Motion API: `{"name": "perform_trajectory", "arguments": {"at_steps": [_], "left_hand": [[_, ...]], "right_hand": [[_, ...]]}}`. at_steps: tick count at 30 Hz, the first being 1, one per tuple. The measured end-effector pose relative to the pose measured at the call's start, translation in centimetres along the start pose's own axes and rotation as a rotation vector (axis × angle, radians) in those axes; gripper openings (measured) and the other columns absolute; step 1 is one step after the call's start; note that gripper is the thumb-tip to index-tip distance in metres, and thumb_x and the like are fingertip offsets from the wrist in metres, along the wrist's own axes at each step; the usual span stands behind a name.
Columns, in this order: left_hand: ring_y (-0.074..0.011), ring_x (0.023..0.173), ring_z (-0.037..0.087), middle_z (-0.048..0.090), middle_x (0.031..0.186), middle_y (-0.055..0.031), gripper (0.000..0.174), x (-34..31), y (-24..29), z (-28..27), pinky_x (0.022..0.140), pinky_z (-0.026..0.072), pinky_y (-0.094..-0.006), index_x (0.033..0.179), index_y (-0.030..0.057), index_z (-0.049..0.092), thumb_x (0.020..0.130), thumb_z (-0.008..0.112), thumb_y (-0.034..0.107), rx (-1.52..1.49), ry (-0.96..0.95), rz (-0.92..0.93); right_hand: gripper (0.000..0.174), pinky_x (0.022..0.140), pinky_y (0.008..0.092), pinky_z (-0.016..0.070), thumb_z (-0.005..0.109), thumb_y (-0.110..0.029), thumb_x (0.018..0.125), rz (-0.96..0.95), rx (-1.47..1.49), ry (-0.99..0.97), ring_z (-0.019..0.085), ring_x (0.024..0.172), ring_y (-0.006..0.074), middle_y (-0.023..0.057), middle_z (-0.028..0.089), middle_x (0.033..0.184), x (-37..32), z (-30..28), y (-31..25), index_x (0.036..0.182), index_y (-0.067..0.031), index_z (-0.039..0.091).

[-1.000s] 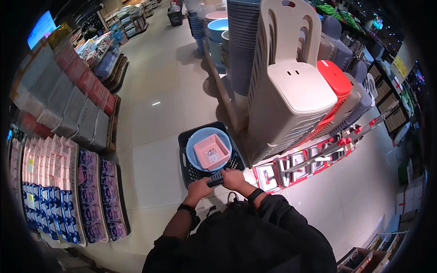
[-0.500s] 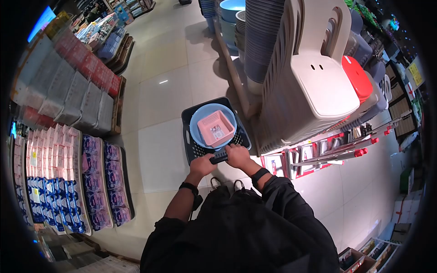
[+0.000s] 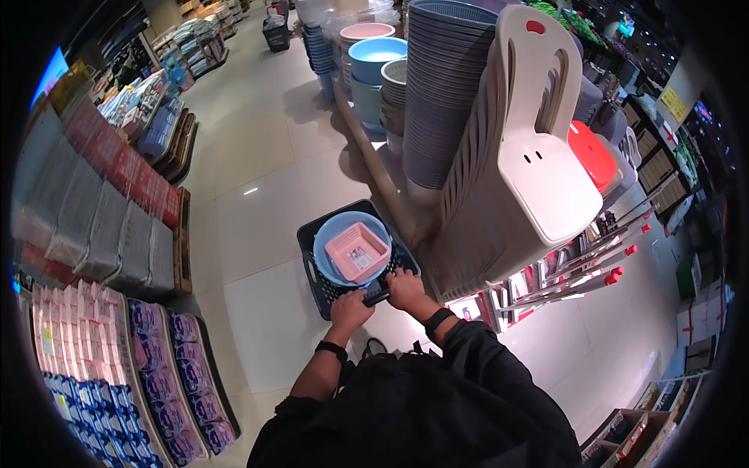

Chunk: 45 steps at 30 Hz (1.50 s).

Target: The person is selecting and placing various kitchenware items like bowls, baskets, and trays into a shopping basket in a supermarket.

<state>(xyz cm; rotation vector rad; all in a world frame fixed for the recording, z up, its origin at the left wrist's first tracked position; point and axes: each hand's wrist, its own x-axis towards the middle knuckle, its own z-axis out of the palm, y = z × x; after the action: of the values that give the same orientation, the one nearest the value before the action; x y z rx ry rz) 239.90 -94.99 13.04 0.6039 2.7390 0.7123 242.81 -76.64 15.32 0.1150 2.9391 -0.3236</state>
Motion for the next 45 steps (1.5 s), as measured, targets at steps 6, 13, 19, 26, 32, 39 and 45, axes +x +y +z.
{"name": "perform_trajectory", "arguments": {"at_steps": [6, 13, 19, 26, 32, 39, 45], "left_hand": [[-0.0314, 0.091, 0.067, 0.07, 0.097, -0.0113, 0.039, 3.3, -1.2, -1.4, 0.082, 0.0522, -0.0443, 0.107, 0.0141, 0.069, 0.073, 0.068, 0.032, 0.019, -0.037, -0.018], [-0.0319, 0.092, 0.067, 0.071, 0.1, -0.0129, 0.042, 5.8, -1.1, -2.5, 0.082, 0.0534, -0.0432, 0.11, 0.0145, 0.069, 0.072, 0.069, 0.034, -0.004, -0.055, -0.085], [-0.0316, 0.099, 0.066, 0.07, 0.107, -0.0122, 0.052, 8.4, -1.5, -3.5, 0.086, 0.0525, -0.0426, 0.119, 0.0175, 0.065, 0.071, 0.071, 0.037, 0.006, -0.121, -0.163], [-0.0277, 0.107, 0.065, 0.069, 0.114, -0.0084, 0.059, 11.1, -2.5, -5.6, 0.091, 0.0506, -0.0387, 0.125, 0.0185, 0.062, 0.071, 0.072, 0.042, 0.059, -0.246, -0.239], [-0.0291, 0.106, 0.065, 0.069, 0.113, -0.009, 0.058, 12.8, -3.4, -6.2, 0.09, 0.0507, -0.0394, 0.123, 0.0161, 0.062, 0.072, 0.072, 0.042, 0.089, -0.282, -0.217], [-0.0303, 0.106, 0.064, 0.068, 0.114, -0.0111, 0.057, 14.5, -4.9, -6.2, 0.091, 0.0502, -0.0403, 0.123, 0.0154, 0.063, 0.074, 0.071, 0.044, 0.01, -0.345, -0.16], [-0.0319, 0.108, 0.064, 0.068, 0.114, -0.0151, 0.065, 15.5, -5.8, -6.2, 0.092, 0.0492, -0.0409, 0.127, 0.0123, 0.06, 0.074, 0.072, 0.048, 0.029, -0.384, -0.129]], "right_hand": [[0.029, 0.082, 0.0486, 0.0514, 0.061, -0.018, 0.079, 0.103, 0.037, -0.057, 0.058, 0.104, 0.034, 0.0159, 0.059, 0.11, 3.0, -0.9, -1.3, 0.106, -0.0074, 0.062], [0.03, 0.084, 0.0486, 0.0505, 0.06, -0.017, 0.08, 0.096, 0.028, -0.027, 0.057, 0.106, 0.0348, 0.0173, 0.058, 0.112, 5.9, -1.1, -1.0, 0.108, -0.0063, 0.061], [0.035, 0.082, 0.0488, 0.0502, 0.063, -0.02, 0.078, 0.021, 0.053, -0.059, 0.06, 0.099, 0.0359, 0.0175, 0.059, 0.106, 8.9, -1.2, -0.3, 0.111, -0.0062, 0.06], [0.033, 0.078, 0.0474, 0.0504, 0.069, -0.02, 0.075, -0.047, 0.099, 0.04, 0.061, 0.098, 0.0315, 0.0137, 0.061, 0.106, 11.7, -1.0, -0.8, 0.104, -0.0068, 0.062], [0.048, 0.083, 0.0498, 0.0491, 0.07, -0.021, 0.074, -0.091, 0.189, 0.03, 0.056, 0.107, 0.0351, 0.0157, 0.056, 0.113, 12.2, -1.3, -0.1, 0.117, -0.0071, 0.055], [0.058, 0.1, 0.0451, 0.0432, 0.066, -0.03, 0.082, 0.092, 0.494, 0.147, 0.049, 0.123, 0.0366, 0.0174, 0.053, 0.127, 5.7, -3.4, 2.1, 0.132, -0.0074, 0.049], [0.055, 0.103, 0.0415, 0.0423, 0.059, -0.037, 0.089, 0.366, 0.664, 0.172, 0.051, 0.123, 0.0337, 0.0181, 0.054, 0.132, -3.4, -4.0, 5.1, 0.133, -0.0059, 0.05]]}}
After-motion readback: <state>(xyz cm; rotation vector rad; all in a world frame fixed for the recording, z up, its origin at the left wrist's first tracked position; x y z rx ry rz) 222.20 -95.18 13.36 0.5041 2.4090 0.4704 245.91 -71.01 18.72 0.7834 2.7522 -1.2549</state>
